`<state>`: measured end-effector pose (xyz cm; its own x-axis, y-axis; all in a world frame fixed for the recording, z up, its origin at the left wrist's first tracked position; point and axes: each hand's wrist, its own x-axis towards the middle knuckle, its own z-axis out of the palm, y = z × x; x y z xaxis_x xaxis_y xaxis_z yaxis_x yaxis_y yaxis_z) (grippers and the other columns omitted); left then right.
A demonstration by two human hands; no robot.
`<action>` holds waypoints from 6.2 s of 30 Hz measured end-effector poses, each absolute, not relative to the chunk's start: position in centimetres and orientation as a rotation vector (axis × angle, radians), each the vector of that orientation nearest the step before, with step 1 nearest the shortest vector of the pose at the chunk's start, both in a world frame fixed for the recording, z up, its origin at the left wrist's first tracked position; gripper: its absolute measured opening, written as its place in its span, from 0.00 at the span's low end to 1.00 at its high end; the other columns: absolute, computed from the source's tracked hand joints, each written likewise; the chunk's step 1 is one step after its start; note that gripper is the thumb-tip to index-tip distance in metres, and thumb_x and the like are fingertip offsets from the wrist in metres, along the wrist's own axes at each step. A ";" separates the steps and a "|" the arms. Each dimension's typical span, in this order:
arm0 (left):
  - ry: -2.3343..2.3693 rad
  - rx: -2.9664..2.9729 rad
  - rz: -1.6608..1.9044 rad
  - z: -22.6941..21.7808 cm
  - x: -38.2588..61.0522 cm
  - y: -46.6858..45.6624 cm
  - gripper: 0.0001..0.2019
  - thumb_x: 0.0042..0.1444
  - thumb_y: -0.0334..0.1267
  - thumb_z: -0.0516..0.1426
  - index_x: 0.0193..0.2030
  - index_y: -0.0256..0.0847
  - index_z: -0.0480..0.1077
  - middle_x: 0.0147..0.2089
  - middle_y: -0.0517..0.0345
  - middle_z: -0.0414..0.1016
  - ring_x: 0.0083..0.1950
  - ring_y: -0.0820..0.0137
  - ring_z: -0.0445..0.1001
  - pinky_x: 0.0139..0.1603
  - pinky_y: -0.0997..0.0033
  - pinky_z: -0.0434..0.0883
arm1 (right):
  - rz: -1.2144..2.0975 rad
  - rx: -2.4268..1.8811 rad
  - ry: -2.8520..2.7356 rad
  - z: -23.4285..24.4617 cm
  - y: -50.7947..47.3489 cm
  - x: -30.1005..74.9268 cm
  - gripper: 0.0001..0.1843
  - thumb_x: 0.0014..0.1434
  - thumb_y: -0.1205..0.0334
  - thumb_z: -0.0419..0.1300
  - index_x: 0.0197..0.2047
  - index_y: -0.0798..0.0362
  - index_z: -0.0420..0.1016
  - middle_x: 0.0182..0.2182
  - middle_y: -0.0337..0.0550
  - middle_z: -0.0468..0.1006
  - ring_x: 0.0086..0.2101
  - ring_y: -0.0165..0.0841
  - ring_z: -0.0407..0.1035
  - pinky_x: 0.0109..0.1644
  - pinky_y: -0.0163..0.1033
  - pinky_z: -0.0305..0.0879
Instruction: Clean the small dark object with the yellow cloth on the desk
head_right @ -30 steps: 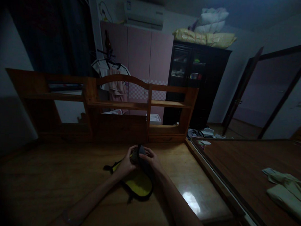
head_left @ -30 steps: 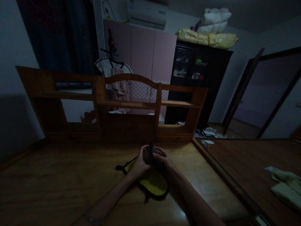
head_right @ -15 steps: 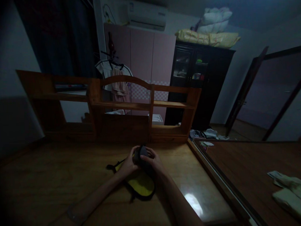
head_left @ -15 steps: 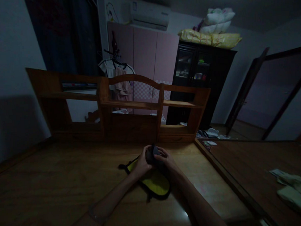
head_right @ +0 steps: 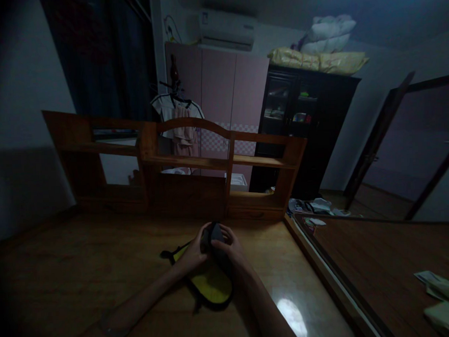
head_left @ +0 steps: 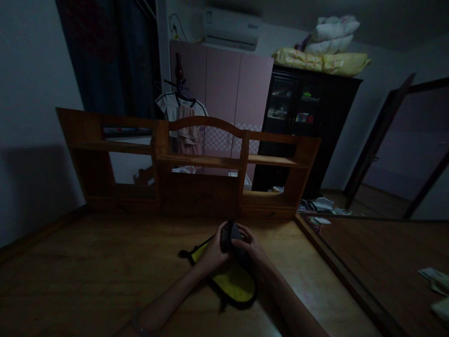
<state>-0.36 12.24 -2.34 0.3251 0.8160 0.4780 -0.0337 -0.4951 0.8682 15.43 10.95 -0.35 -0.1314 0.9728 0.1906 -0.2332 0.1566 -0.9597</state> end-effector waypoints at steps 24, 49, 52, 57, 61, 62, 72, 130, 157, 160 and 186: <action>0.969 1.966 1.236 0.4 -1.1 9.8 0.42 0.42 0.43 0.68 0.64 0.48 0.56 0.54 0.54 0.73 0.53 0.61 0.73 0.54 0.61 0.70 | 1.447 -0.706 -1.033 0.4 10.2 15.3 0.22 0.42 0.65 0.58 0.44 0.48 0.76 0.39 0.40 0.80 0.39 0.40 0.72 0.43 0.40 0.66; 1.196 2.298 1.092 -0.1 -1.3 9.8 0.42 0.44 0.44 0.67 0.66 0.51 0.54 0.60 0.53 0.68 0.56 0.56 0.71 0.53 0.62 0.68 | 1.391 -0.840 -1.068 -0.6 10.9 15.3 0.18 0.47 0.52 0.65 0.42 0.45 0.72 0.35 0.36 0.78 0.36 0.37 0.72 0.39 0.38 0.65; 1.231 2.316 1.083 -0.2 -1.4 9.8 0.43 0.44 0.43 0.67 0.66 0.52 0.54 0.60 0.53 0.68 0.56 0.54 0.71 0.51 0.63 0.68 | 1.368 -0.826 -1.083 -0.8 11.1 15.2 0.19 0.45 0.54 0.65 0.42 0.47 0.72 0.35 0.37 0.78 0.36 0.37 0.71 0.39 0.38 0.65; 1.249 2.331 1.068 -0.6 -1.4 10.0 0.45 0.43 0.43 0.67 0.67 0.52 0.52 0.61 0.52 0.67 0.56 0.53 0.71 0.50 0.62 0.69 | 1.360 -0.798 -1.096 -0.9 11.1 15.2 0.20 0.45 0.57 0.64 0.44 0.48 0.73 0.37 0.39 0.78 0.37 0.37 0.71 0.40 0.38 0.66; 1.213 2.331 1.106 -0.6 -1.4 10.0 0.45 0.43 0.42 0.68 0.67 0.53 0.51 0.63 0.54 0.65 0.58 0.53 0.69 0.53 0.62 0.68 | 1.395 -0.720 -1.123 -0.6 10.7 15.3 0.21 0.44 0.61 0.62 0.45 0.46 0.73 0.39 0.38 0.78 0.39 0.37 0.70 0.41 0.38 0.66; 1.222 2.335 1.102 -0.6 -1.4 10.0 0.45 0.43 0.43 0.68 0.67 0.53 0.51 0.63 0.54 0.65 0.58 0.53 0.69 0.53 0.62 0.68 | 1.403 -0.697 -1.124 -0.6 10.6 15.3 0.22 0.44 0.62 0.61 0.46 0.46 0.73 0.39 0.38 0.78 0.40 0.38 0.70 0.41 0.38 0.66; 1.421 2.358 0.937 0.1 -1.5 9.7 0.43 0.46 0.47 0.66 0.67 0.52 0.49 0.57 0.56 0.72 0.52 0.56 0.74 0.48 0.65 0.69 | 1.404 -0.689 -1.172 -1.5 11.5 15.7 0.25 0.44 0.65 0.62 0.49 0.46 0.72 0.44 0.39 0.77 0.46 0.40 0.69 0.47 0.40 0.65; 1.485 2.174 0.768 0.2 -1.6 11.8 0.45 0.43 0.48 0.66 0.66 0.51 0.51 0.53 0.52 0.75 0.52 0.54 0.74 0.50 0.63 0.69 | 1.435 -0.782 -1.103 0.5 11.1 15.1 0.20 0.50 0.61 0.62 0.49 0.46 0.74 0.46 0.43 0.76 0.47 0.43 0.70 0.51 0.46 0.64; 1.396 2.216 0.752 0.1 -2.0 11.9 0.43 0.46 0.45 0.64 0.67 0.48 0.49 0.56 0.51 0.73 0.52 0.57 0.74 0.48 0.66 0.69 | 1.468 -0.739 -1.385 2.5 9.7 16.5 0.42 0.40 0.71 0.67 0.60 0.42 0.65 0.54 0.42 0.71 0.53 0.42 0.65 0.56 0.46 0.61; 1.391 2.183 0.780 -0.1 -2.0 12.0 0.43 0.45 0.43 0.64 0.67 0.49 0.50 0.56 0.53 0.73 0.53 0.58 0.73 0.50 0.66 0.68 | 1.440 -0.739 -1.369 1.8 10.0 16.6 0.42 0.40 0.70 0.66 0.59 0.43 0.65 0.52 0.42 0.73 0.52 0.43 0.66 0.56 0.47 0.60; 1.020 2.317 1.082 0.7 -0.9 10.3 0.39 0.52 0.24 0.56 0.68 0.51 0.47 0.71 0.56 0.49 0.70 0.64 0.50 0.69 0.59 0.54 | 1.502 -0.822 -1.070 -0.5 11.7 16.0 0.21 0.55 0.50 0.63 0.51 0.46 0.73 0.43 0.43 0.78 0.41 0.39 0.74 0.46 0.44 0.68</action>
<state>-0.90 10.31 0.74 0.4383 0.7490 0.4969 0.4515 -0.6615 0.5988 16.05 11.72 -0.47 -0.1957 0.9797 0.0431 -0.3612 -0.0312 -0.9320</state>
